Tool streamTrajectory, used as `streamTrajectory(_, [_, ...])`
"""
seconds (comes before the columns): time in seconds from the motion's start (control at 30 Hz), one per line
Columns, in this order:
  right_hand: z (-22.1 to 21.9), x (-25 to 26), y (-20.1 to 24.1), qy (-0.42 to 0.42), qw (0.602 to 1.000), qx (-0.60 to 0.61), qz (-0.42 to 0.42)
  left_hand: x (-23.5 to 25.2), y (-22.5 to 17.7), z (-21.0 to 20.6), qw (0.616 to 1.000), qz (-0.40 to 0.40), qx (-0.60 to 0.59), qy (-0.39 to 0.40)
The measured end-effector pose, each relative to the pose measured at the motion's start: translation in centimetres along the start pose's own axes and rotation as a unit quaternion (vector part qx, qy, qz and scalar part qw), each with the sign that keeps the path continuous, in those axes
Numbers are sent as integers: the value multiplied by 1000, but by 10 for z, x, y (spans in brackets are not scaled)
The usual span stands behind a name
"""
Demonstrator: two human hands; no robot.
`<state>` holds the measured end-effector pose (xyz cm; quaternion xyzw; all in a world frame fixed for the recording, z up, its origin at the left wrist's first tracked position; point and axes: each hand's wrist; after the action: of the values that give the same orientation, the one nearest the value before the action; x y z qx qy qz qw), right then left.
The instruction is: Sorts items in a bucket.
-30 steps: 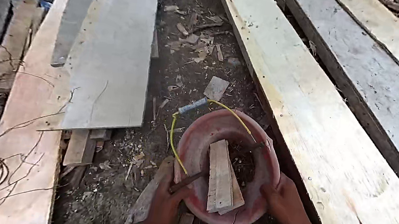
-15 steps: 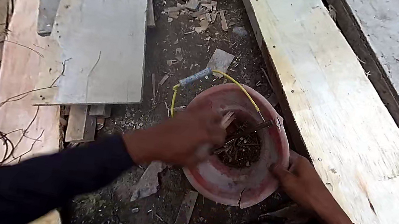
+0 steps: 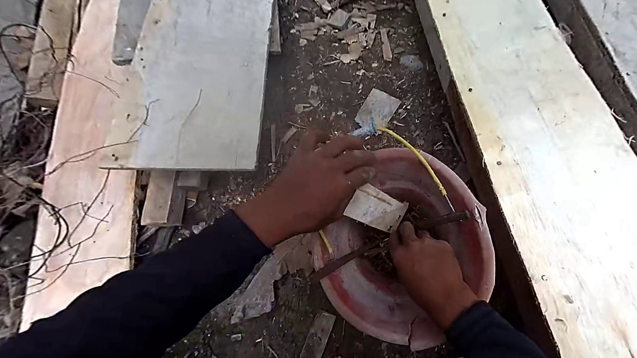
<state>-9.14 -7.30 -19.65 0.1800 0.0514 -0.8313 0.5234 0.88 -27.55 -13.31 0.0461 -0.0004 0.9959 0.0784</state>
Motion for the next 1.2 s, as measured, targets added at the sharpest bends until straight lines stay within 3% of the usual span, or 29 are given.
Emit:
streamTrajectory(0.13, [-8, -9, 2, -38, 999, -10, 13, 0, -1, -2, 1000, -10, -7, 5])
streamTrajectory(0.3, [-10, -6, 6, -16, 998, -68, -2, 1, -1, -2, 1000, -6, 2, 2])
streamTrajectory(0.37, [-9, -2, 1, -22, 997, -67, 35, 1, -1, -1, 1000, -9, -2, 12])
streamTrajectory(0.53, [19, 16, -22, 62, 989, -44, 125, -1, 3, 3, 1000, -12, -17, 17])
streamTrajectory(0.67, [32, 37, -37, 57, 984, -14, 166, -6, -9, 11, 999, 21, -16, -33])
streamTrajectory(0.83, [39, 50, -34, 25, 985, 5, 169, -9, -56, 13, 977, 70, -42, -198])
streamTrajectory(0.9, [41, 51, -35, -10, 986, 37, 161, -9, -81, 1, 973, 80, -93, -195])
streamTrajectory(0.97, [47, 55, -34, -57, 984, 81, 146, -11, -98, -15, 978, 85, -133, -137])
streamTrajectory(1.07, [58, 55, -29, -64, 984, 125, 109, -14, -110, -29, 983, 58, -151, 83])
streamTrajectory(1.2, [78, 54, -35, -36, 984, 142, 105, 3, -119, -36, 937, 47, -120, 324])
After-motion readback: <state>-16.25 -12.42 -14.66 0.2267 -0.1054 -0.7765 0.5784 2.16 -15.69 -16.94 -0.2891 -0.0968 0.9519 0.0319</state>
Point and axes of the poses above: each hand's wrist, its own x-axis towards the middle knuckle, its own z-axis out of the back of the hand, y = z × x, and after that the axes turned 10 degrees about -z, right-handed
